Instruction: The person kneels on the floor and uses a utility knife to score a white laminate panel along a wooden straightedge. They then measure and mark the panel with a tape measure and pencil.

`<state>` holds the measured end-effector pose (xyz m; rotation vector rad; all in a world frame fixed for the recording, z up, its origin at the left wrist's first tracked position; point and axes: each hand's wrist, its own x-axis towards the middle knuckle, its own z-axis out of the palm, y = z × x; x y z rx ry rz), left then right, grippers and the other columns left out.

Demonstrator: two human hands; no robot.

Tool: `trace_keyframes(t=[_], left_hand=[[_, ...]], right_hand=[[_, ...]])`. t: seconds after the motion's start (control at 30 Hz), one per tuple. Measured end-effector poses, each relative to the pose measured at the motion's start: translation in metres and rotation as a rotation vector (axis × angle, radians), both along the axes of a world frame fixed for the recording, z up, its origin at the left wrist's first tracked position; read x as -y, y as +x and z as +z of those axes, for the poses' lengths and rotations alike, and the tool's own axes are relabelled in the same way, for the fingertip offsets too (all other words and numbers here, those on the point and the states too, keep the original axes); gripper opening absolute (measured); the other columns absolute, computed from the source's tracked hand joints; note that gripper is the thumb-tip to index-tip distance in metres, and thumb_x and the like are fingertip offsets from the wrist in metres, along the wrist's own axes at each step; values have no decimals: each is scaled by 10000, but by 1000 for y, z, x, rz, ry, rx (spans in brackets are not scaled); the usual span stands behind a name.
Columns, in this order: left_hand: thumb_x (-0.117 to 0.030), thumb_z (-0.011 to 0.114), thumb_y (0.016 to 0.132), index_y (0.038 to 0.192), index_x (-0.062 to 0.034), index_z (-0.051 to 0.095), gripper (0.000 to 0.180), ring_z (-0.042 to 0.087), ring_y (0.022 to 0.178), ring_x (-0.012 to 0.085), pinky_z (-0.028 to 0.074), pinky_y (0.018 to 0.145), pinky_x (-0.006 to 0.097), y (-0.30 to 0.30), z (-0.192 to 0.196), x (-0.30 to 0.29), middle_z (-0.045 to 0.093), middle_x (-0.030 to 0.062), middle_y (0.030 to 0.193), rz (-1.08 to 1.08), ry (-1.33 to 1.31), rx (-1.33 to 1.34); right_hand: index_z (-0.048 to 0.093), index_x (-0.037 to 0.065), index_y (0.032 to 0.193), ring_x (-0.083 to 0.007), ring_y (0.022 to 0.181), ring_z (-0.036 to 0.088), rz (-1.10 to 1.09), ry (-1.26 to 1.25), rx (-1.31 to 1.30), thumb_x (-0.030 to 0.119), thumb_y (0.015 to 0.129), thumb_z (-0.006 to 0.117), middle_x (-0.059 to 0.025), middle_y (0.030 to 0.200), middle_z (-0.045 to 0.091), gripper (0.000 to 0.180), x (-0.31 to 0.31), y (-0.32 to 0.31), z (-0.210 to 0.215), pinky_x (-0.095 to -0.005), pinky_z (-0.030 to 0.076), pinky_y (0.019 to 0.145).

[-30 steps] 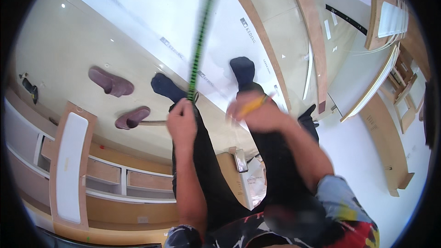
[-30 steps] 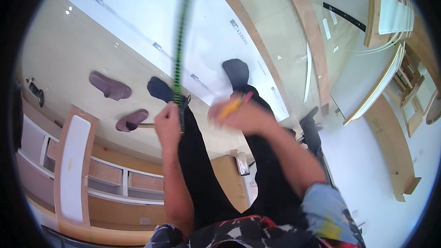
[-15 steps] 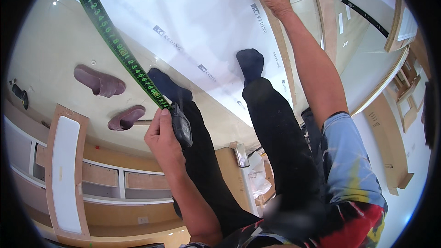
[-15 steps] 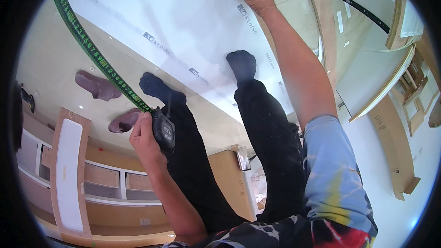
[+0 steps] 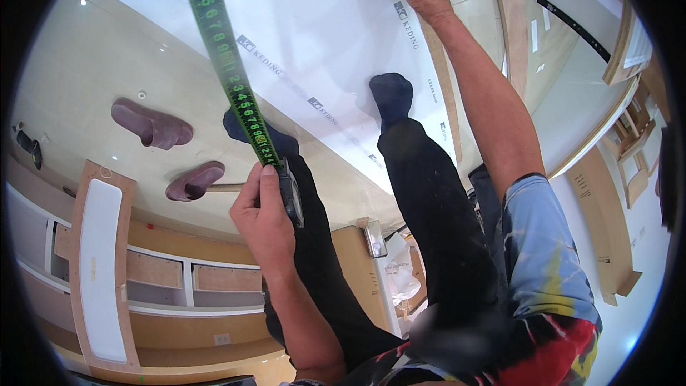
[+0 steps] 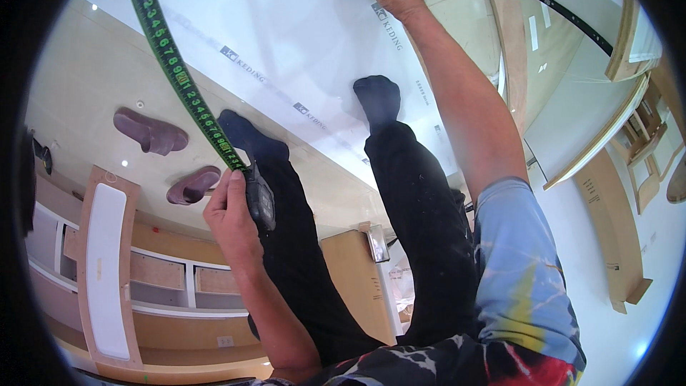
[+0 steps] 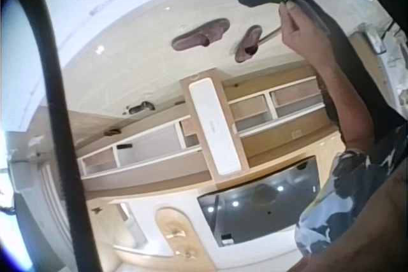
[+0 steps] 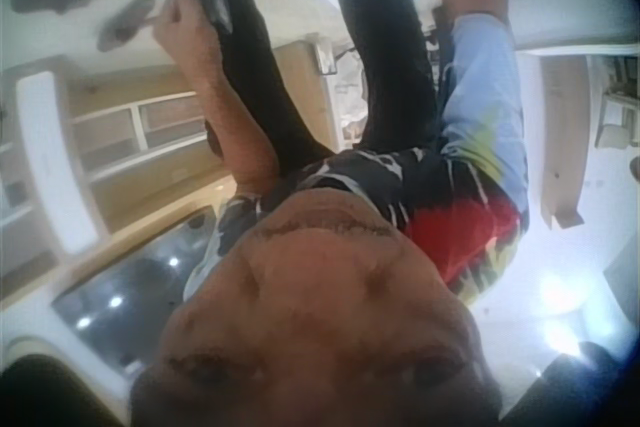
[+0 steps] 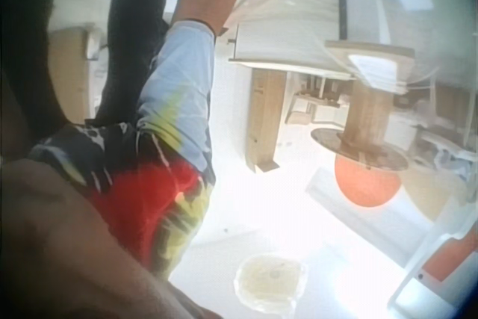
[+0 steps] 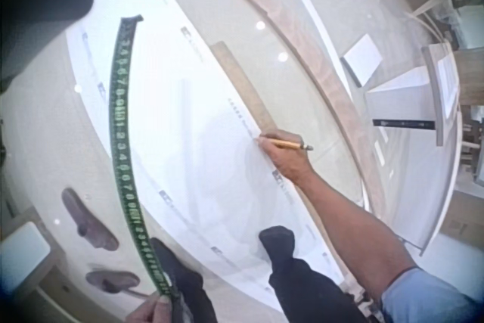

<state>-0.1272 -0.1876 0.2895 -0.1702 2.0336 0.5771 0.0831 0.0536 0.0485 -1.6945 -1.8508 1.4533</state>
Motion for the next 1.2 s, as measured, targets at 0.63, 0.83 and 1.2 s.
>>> trace_keyframes(t=[0.63,0.83,1.2], left_hand=[[-171,602,986,1150,97,670,322,497,736,47,403,647,208,3,4,-13,611,-12,828,-17,-11,36],[-175,608,965,1151,124,651,356,492,722,61,412,637,218,-18,3,3,605,-11,804,1,-16,32],[-291,563,922,1115,-34,711,355,665,940,435,512,844,460,-116,151,44,698,250,975,-444,-124,-102]], right_hand=[[711,-16,1021,-216,873,680,52,279,56,190,919,623,-135,947,724,247,-6,-7,5,-321,539,785],[685,-14,1059,-142,844,642,-535,350,71,267,1014,557,-87,919,712,312,20,-7,116,-300,485,781],[700,3,951,-295,802,673,-27,-452,608,250,914,633,-158,884,690,258,229,222,439,-388,529,724]])
